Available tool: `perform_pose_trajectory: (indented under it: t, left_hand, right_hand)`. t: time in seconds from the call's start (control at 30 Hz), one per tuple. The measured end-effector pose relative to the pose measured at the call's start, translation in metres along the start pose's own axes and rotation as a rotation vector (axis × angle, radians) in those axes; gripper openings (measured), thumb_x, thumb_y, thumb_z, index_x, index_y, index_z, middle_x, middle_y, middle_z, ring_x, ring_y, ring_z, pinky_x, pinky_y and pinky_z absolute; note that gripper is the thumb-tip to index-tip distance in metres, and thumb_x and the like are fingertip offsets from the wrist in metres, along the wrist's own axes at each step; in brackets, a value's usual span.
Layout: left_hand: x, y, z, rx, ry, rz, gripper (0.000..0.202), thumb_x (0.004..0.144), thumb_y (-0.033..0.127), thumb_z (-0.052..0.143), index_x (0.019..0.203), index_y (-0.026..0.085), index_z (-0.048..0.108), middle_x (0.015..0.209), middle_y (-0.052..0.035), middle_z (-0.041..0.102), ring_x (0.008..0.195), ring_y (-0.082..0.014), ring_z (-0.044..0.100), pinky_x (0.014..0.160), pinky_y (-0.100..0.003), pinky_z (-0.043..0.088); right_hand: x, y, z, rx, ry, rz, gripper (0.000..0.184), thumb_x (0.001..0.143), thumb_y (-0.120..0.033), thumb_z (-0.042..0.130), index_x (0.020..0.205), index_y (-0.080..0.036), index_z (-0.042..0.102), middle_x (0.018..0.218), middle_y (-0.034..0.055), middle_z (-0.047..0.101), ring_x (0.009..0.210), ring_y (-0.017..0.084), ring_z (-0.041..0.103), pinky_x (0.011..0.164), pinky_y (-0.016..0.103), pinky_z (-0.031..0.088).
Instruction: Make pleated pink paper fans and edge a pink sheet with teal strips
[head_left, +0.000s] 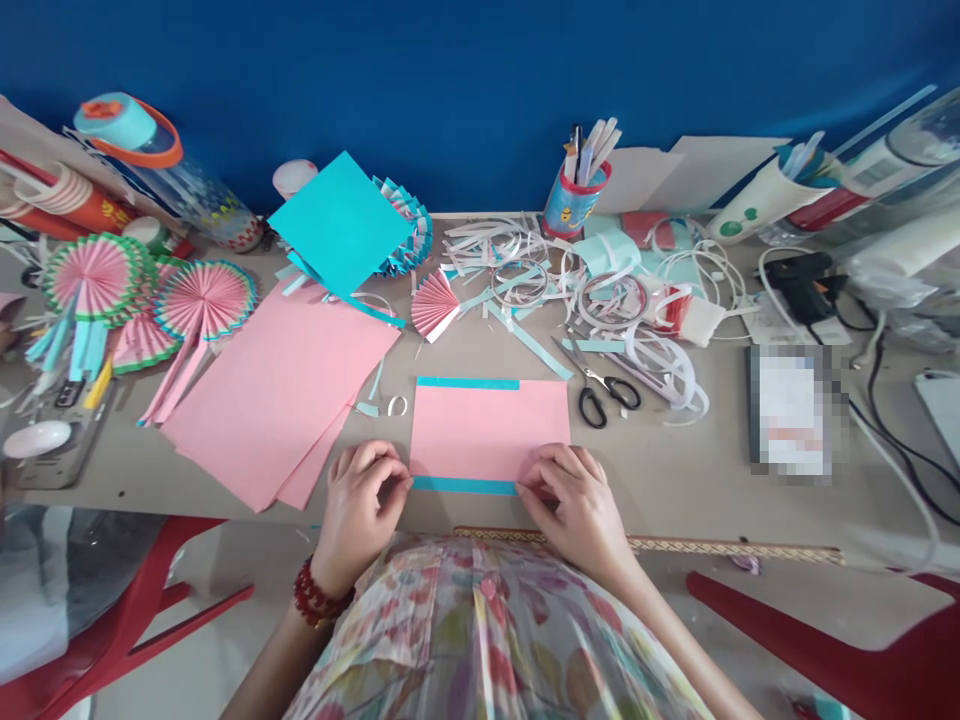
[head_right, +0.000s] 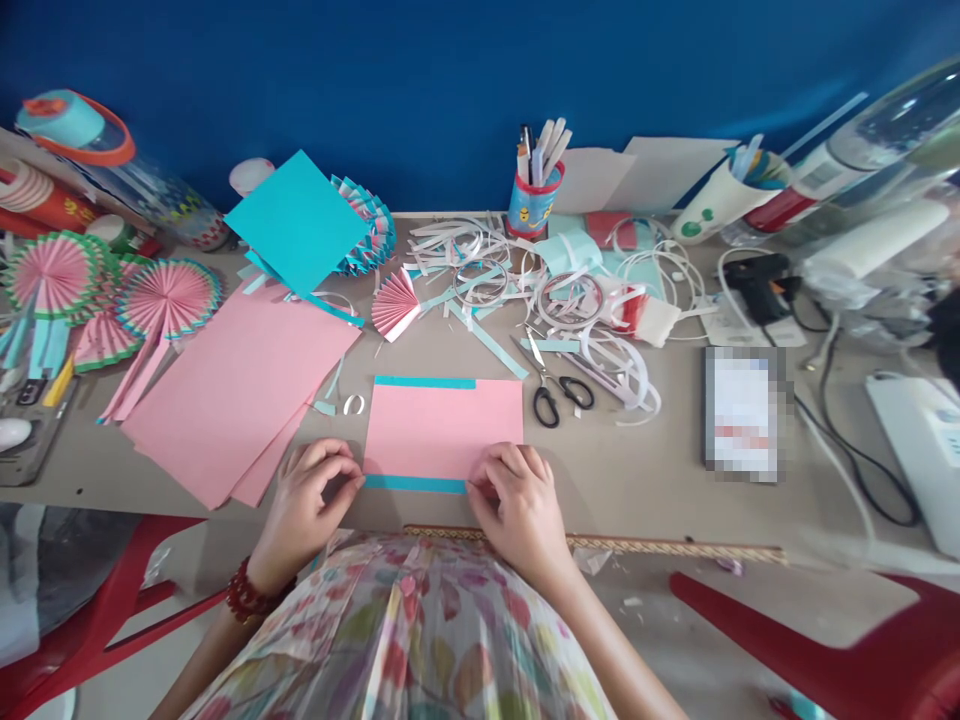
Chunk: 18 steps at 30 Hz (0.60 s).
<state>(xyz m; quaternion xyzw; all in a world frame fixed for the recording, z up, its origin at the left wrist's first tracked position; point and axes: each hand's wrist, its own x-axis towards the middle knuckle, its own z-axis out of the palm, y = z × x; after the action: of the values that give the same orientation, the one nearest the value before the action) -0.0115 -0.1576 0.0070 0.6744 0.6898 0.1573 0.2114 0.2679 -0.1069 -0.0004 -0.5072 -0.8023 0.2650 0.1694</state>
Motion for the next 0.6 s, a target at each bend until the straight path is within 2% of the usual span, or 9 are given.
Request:
perform_pose_trajectory:
  t: [0.6]
  left_hand:
    - [-0.0006,0.0001,0.0006,0.04,0.009,0.005,0.011,0.089,0.022,0.055,0.082,0.021,0.064,0.101,-0.0053,0.062,0.093,-0.0234,0.055,0.085,-0.039,0.042]
  right_hand:
    - [-0.0014,0.0016,0.0021,0.006,0.006,-0.005,0.008,0.086,-0.018,0.059,0.078,-0.021,0.058,0.095,0.0046,0.061,0.086,0.022,0.05,0.079,0.036,0.036]
